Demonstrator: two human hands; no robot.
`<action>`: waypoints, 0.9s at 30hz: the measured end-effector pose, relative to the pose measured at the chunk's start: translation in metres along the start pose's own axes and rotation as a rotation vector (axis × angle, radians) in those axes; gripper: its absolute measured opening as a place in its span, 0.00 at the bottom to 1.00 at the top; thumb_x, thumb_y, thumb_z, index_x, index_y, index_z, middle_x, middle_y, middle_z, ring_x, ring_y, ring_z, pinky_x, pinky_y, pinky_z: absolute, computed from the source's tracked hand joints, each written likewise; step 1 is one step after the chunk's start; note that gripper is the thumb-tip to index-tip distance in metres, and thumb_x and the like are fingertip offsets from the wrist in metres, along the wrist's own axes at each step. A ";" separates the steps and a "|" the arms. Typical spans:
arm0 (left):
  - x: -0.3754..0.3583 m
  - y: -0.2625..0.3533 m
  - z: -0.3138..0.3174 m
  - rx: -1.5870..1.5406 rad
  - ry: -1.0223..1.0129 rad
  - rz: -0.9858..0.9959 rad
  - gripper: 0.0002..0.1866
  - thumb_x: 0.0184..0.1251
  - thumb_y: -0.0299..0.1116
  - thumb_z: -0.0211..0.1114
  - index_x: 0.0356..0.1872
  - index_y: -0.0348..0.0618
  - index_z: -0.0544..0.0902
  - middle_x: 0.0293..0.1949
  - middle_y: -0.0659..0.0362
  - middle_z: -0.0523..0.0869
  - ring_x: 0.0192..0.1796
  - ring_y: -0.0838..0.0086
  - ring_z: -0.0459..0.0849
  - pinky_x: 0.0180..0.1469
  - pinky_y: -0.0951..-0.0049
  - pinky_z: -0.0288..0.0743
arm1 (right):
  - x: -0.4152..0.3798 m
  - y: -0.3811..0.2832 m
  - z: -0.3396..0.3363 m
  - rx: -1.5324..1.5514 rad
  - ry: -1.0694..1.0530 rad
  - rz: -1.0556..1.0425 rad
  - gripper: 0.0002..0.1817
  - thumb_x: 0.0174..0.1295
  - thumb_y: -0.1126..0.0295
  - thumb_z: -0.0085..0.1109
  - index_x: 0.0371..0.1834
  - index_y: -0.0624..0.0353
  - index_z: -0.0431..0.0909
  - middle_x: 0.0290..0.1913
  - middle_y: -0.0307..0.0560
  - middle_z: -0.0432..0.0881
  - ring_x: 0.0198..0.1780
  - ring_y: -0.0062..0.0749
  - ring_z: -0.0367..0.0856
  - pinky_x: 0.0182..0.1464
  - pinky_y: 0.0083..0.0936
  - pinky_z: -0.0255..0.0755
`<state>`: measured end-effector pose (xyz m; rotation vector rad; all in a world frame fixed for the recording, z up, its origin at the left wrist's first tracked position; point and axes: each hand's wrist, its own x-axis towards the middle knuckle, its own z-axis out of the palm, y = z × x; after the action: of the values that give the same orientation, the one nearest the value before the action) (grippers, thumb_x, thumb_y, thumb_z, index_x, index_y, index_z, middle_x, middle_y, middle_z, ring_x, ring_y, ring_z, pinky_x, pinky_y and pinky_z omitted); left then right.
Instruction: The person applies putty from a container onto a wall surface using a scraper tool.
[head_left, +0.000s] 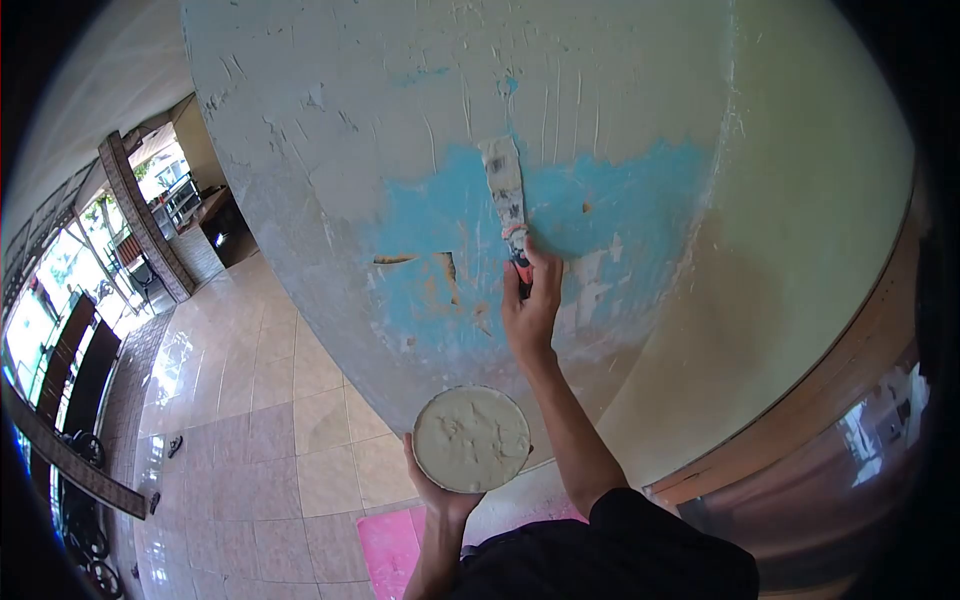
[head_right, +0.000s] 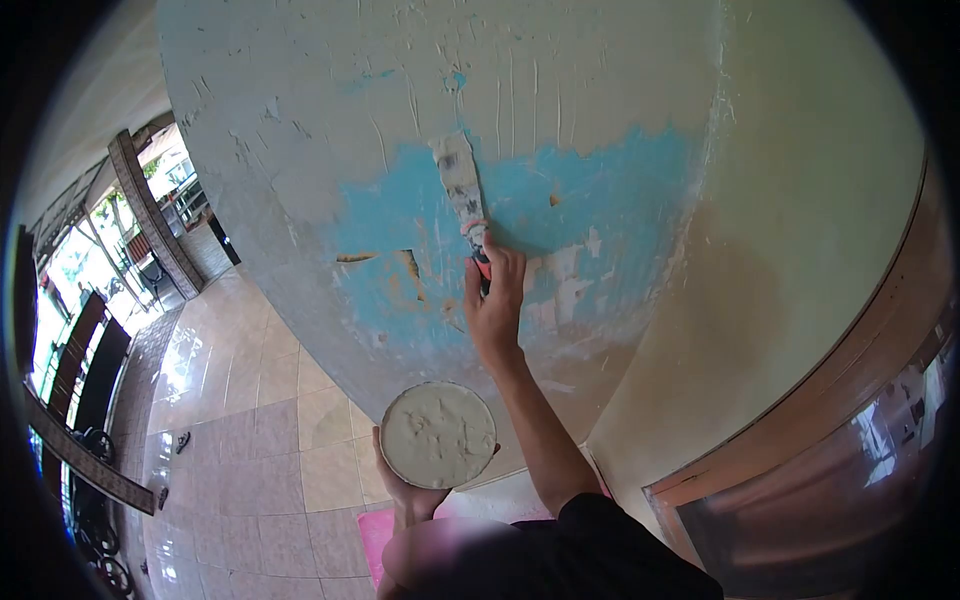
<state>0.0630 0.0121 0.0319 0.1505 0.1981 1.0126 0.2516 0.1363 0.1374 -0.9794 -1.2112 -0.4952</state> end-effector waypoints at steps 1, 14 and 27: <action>0.000 0.000 0.001 -0.003 -0.009 -0.003 0.41 0.63 0.70 0.49 0.70 0.55 0.67 0.69 0.58 0.69 0.70 0.57 0.66 0.69 0.43 0.60 | -0.005 0.001 -0.001 -0.023 0.005 0.012 0.21 0.64 0.80 0.60 0.61 0.64 0.70 0.48 0.54 0.73 0.50 0.46 0.74 0.49 0.36 0.71; -0.003 -0.006 -0.009 -0.065 -0.066 -0.041 0.40 0.66 0.68 0.47 0.71 0.51 0.66 0.70 0.54 0.67 0.72 0.53 0.63 0.71 0.37 0.54 | -0.030 0.000 -0.031 0.446 0.045 0.266 0.27 0.56 0.85 0.66 0.61 0.63 0.72 0.49 0.46 0.77 0.44 0.21 0.75 0.40 0.19 0.73; -0.016 0.000 -0.016 -0.111 -0.035 0.011 0.41 0.65 0.69 0.46 0.72 0.52 0.64 0.71 0.53 0.65 0.72 0.50 0.62 0.71 0.35 0.53 | -0.010 -0.018 0.003 0.093 -0.139 0.023 0.29 0.71 0.77 0.49 0.75 0.57 0.60 0.53 0.55 0.63 0.45 0.40 0.69 0.46 0.31 0.70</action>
<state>0.0506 -0.0009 0.0177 0.0682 0.1092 1.0284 0.2329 0.1274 0.1346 -0.9594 -1.3339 -0.3545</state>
